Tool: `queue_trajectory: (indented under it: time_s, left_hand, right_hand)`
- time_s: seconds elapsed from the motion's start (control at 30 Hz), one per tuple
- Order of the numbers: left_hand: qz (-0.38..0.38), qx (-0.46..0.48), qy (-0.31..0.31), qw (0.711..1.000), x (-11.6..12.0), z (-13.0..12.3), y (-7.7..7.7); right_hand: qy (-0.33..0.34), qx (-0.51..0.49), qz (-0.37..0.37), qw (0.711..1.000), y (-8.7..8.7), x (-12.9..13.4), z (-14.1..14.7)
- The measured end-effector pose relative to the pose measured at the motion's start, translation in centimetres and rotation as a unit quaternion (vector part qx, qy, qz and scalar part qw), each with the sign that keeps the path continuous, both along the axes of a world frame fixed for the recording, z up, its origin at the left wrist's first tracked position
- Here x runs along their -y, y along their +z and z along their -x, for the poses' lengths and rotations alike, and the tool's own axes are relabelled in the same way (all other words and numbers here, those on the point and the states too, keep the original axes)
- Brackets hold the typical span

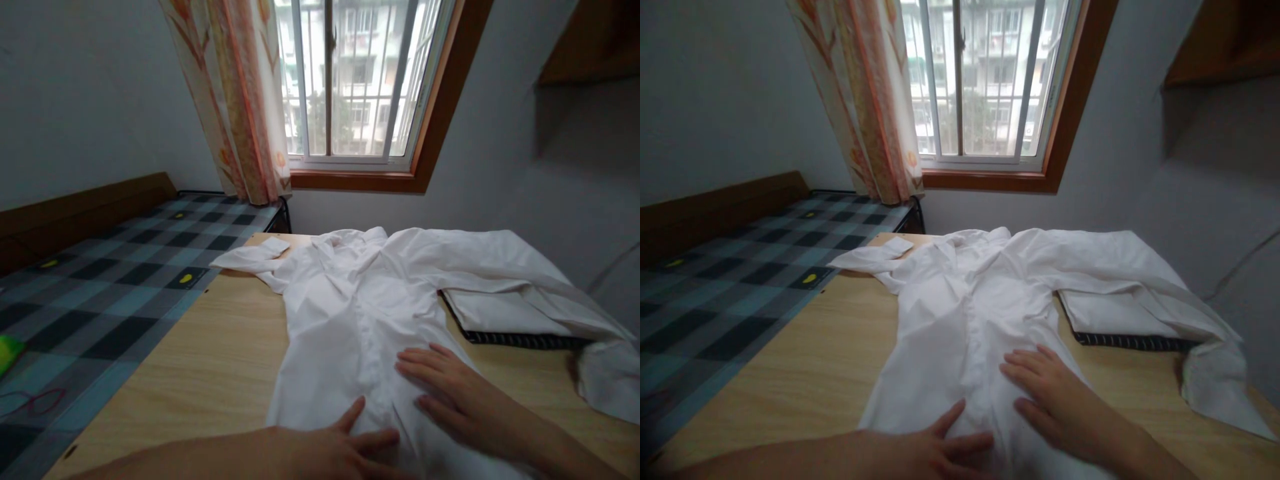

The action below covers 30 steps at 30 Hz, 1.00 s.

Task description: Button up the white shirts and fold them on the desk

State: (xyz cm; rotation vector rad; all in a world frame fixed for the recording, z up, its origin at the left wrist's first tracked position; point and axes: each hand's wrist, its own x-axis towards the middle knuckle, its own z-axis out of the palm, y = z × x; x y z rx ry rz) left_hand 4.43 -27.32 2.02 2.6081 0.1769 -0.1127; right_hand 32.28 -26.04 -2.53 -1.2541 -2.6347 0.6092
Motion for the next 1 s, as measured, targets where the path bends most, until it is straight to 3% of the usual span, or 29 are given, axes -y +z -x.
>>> queue_trajectory:
  time_s: [0.1,0.2,0.3,0.37,0.43,0.5,0.57,0.63,0.7,0.77,0.83,0.93,1.0]
  left_hand:
    - [-0.028,0.047,0.028,0.998,-0.4,0.8,-1.9]
    - [-0.043,0.056,0.051,0.996,-0.1,1.0,-2.5]
    - [-0.041,0.068,0.026,0.997,-1.3,1.3,-1.6]
    - [-0.077,0.107,0.061,0.989,-4.3,2.9,-0.2]
    - [-0.162,0.143,0.184,0.959,-8.7,6.4,1.2]
    - [-0.269,0.11,0.357,0.888,-13.8,11.3,1.7]
    - [-0.309,0.005,0.493,0.813,-18.1,16.6,1.1]
    - [-0.29,-0.105,0.554,0.774,-21.0,20.9,-0.4]
    - [-0.28,-0.135,0.558,0.769,-22.3,23.6,-1.6]
    - [-0.257,-0.107,0.56,0.78,-22.5,24.8,-1.4]
    - [-0.207,-0.055,0.576,0.789,-22.5,25.2,0.6]
    - [-0.117,-0.007,0.604,0.788,-22.8,25.4,5.9]
    - [-0.117,-0.008,0.613,0.781,-23.6,25.7,9.5]
  right_hand:
    - [-0.035,-0.014,-0.074,0.997,0.5,-1.8,1.0]
    - [-0.01,-0.019,-0.129,0.991,1.3,-4.6,4.1]
    - [0.042,0.008,-0.151,0.988,1.8,-7.9,8.2]
    - [0.073,0.036,-0.145,0.986,1.5,-9.9,10.3]
    - [0.091,0.061,-0.112,0.988,0.6,-11.4,11.4]
    - [0.091,0.076,-0.072,0.99,-0.6,-12.3,11.6]
    - [0.082,0.079,-0.054,0.992,-1.8,-12.5,11.2]
    - [0.072,0.07,-0.057,0.993,-2.5,-12.2,10.8]
    - [0.067,0.059,-0.062,0.994,-2.8,-11.9,10.6]
    - [0.065,0.051,-0.065,0.994,-2.9,-11.8,10.5]
    - [0.066,0.045,-0.068,0.995,-2.9,-11.7,10.5]
    - [0.067,0.037,-0.074,0.994,-3.1,-11.7,10.5]
    - [0.067,0.033,-0.077,0.994,-3.1,-11.7,10.5]
